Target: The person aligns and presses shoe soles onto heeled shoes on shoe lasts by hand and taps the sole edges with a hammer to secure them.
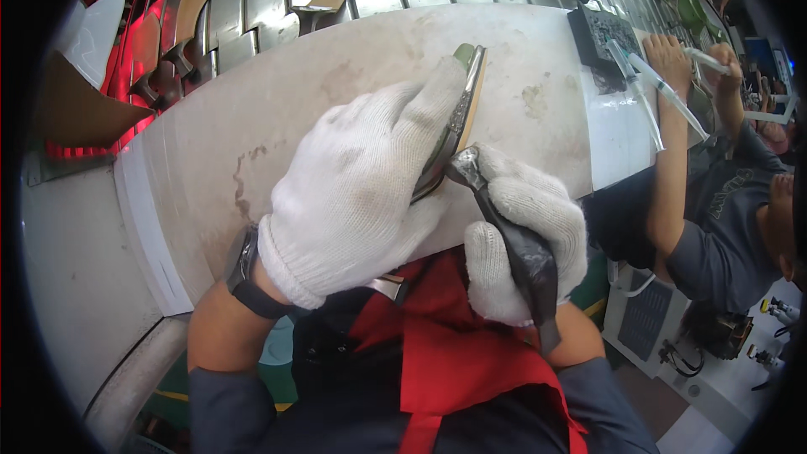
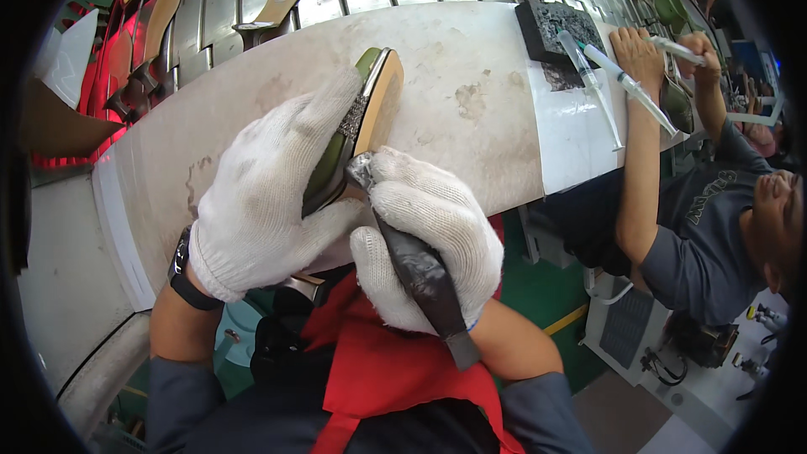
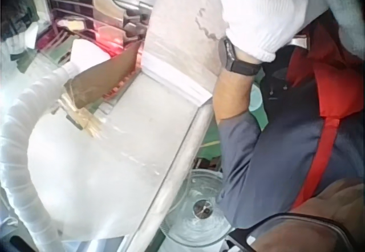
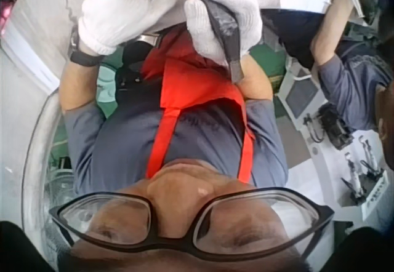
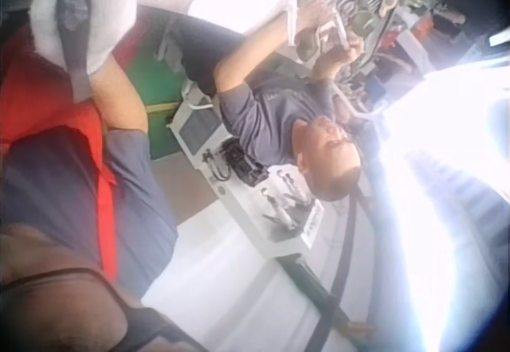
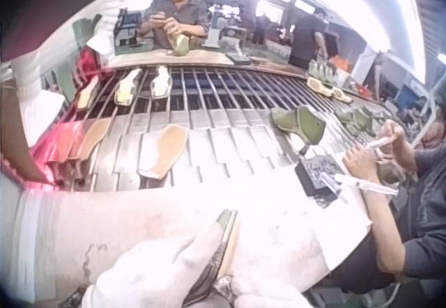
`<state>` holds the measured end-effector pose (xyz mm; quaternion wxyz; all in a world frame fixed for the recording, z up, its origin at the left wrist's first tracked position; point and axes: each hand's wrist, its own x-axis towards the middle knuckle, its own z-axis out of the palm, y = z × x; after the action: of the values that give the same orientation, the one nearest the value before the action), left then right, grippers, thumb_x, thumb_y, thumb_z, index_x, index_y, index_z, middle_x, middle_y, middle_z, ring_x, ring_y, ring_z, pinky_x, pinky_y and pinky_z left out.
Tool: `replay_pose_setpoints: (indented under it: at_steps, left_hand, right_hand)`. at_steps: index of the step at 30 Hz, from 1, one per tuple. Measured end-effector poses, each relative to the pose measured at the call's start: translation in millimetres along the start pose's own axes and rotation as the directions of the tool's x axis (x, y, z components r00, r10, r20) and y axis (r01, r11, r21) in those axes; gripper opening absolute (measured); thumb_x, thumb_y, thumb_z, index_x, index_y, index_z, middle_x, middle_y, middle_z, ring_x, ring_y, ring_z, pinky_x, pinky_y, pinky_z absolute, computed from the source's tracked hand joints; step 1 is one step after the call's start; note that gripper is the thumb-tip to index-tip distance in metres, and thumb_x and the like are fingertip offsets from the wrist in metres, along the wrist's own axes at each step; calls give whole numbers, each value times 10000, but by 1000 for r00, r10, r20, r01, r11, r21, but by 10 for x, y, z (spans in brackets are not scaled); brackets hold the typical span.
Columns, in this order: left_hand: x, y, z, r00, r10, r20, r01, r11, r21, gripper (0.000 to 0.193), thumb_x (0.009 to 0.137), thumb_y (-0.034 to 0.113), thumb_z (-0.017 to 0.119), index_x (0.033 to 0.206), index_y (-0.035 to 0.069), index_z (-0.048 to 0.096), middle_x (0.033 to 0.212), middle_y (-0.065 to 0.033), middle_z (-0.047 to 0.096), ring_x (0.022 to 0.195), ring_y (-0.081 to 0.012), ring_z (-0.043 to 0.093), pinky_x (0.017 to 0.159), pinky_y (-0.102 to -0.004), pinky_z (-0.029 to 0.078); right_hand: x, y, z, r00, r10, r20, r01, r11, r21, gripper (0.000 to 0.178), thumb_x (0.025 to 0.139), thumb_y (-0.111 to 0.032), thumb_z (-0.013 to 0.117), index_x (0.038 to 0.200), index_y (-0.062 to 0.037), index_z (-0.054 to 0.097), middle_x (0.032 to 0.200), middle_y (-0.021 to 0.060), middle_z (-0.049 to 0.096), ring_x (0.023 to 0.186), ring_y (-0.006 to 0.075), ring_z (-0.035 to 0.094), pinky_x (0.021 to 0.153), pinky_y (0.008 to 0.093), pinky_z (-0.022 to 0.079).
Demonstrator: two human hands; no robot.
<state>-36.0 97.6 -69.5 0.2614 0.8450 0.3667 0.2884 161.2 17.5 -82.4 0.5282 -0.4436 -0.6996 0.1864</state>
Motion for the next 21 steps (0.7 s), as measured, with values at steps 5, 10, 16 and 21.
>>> replay_pose_setpoints:
  at_steps: [5, 10, 16, 21]
  left_hand:
    - [-57, -100, -45, 1000, 10, 23, -9, 998, -58, 860, 827, 120, 841, 1609, -32, 516, 1413, -300, 675, 1288, -479, 674, 1110, -496, 530]
    - [-65, -220, -129, 997, -56, 51, 68, 963, -260, 667, 966, 93, 727, 1590, -50, 540, 1309, -289, 724, 1198, -369, 740, 1071, -419, 548]
    - [-137, -208, -60, 989, -135, -52, 110, 935, -336, 483, 1077, 133, 641, 1523, -51, 615, 1224, -254, 751, 1104, -231, 739, 1019, -371, 560]
    - [-131, -194, -165, 991, -134, 18, 133, 951, -280, 495, 1068, 178, 664, 1502, -55, 617, 1225, -238, 751, 1095, -277, 748, 1022, -384, 559]
  right_hand:
    - [-58, -31, 155, 993, -61, -100, 55, 996, -65, 404, 870, 36, 823, 1245, 33, 673, 1227, 294, 762, 1167, 407, 777, 1017, 466, 627]
    - [4, -197, 115, 999, -7, -35, 2, 988, -151, 402, 853, 46, 827, 1227, 16, 685, 1210, 253, 775, 1150, 383, 783, 1015, 453, 628]
    - [-144, -408, 335, 996, 84, 28, -82, 995, -61, 334, 831, 34, 844, 1139, 5, 718, 1119, 203, 784, 1026, 359, 786, 931, 433, 626]
    - [-163, -426, 241, 959, 246, 143, -270, 944, 189, 335, 856, 33, 846, 1169, 16, 728, 1127, 196, 788, 1020, 353, 798, 926, 413, 630]
